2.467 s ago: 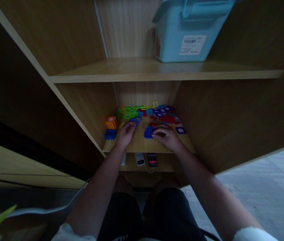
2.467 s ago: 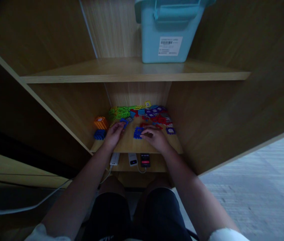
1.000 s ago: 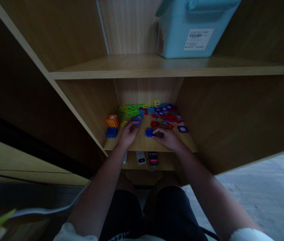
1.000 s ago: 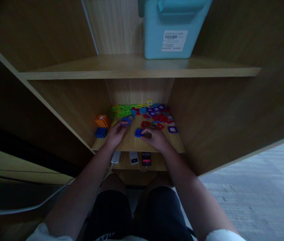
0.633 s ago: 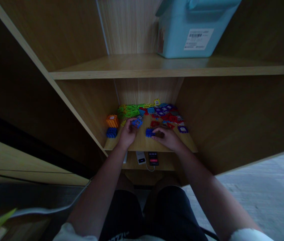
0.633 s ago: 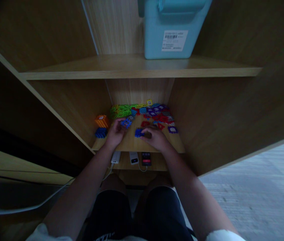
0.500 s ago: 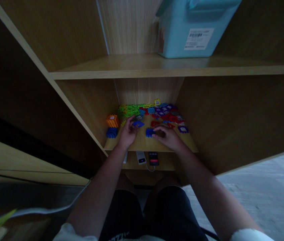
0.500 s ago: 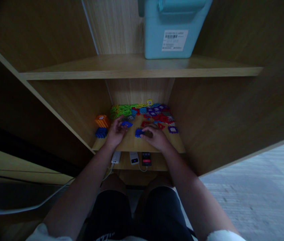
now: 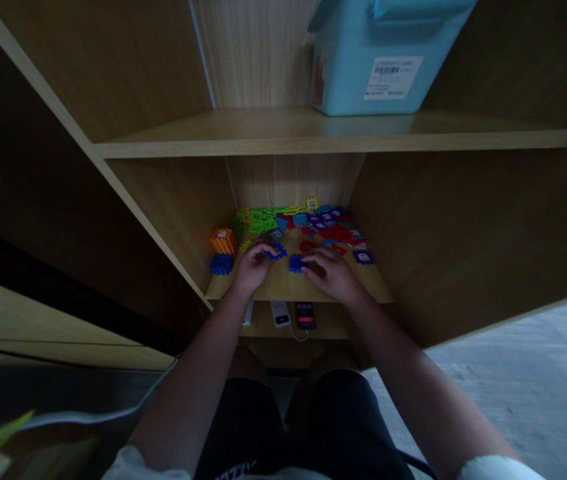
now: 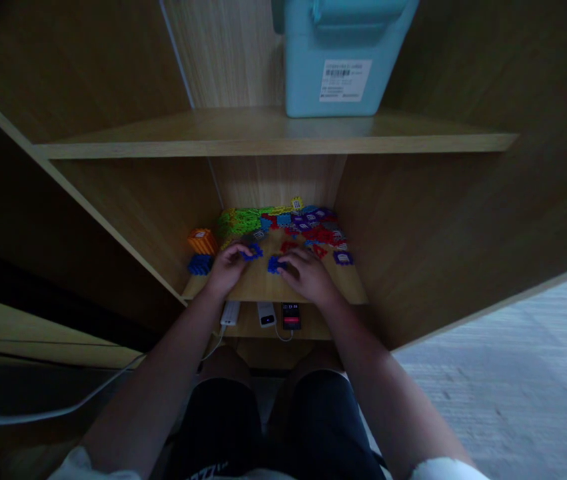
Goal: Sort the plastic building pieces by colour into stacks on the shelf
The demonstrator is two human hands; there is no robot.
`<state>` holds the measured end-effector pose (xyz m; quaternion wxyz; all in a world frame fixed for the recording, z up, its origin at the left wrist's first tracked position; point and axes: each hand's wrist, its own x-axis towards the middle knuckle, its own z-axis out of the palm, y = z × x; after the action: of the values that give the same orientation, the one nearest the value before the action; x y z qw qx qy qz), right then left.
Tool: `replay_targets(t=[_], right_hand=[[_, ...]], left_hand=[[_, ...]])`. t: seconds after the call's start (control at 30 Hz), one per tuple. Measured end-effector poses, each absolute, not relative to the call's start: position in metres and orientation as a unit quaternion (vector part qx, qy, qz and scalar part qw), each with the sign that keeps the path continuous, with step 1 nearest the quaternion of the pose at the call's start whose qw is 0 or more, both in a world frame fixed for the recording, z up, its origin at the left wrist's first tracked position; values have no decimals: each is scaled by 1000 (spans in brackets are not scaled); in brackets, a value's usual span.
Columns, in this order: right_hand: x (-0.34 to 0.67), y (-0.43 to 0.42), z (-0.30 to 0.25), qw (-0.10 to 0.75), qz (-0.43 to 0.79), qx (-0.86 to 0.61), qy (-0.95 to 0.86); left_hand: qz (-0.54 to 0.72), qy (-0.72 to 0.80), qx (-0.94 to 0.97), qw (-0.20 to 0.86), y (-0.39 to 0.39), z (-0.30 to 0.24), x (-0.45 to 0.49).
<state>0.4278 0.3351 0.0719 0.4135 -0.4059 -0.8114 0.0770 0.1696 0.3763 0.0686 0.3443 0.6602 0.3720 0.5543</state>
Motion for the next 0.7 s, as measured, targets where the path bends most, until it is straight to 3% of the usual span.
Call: replay_targets(t=[0.3,0.7], right_hand=[[427,332,76,411,108,-353,-833],[427,332,74,422,176,-318,-831]], left_hand=[[462,319,650,511,371,72,170],[392,299,716,494,369,75,171]])
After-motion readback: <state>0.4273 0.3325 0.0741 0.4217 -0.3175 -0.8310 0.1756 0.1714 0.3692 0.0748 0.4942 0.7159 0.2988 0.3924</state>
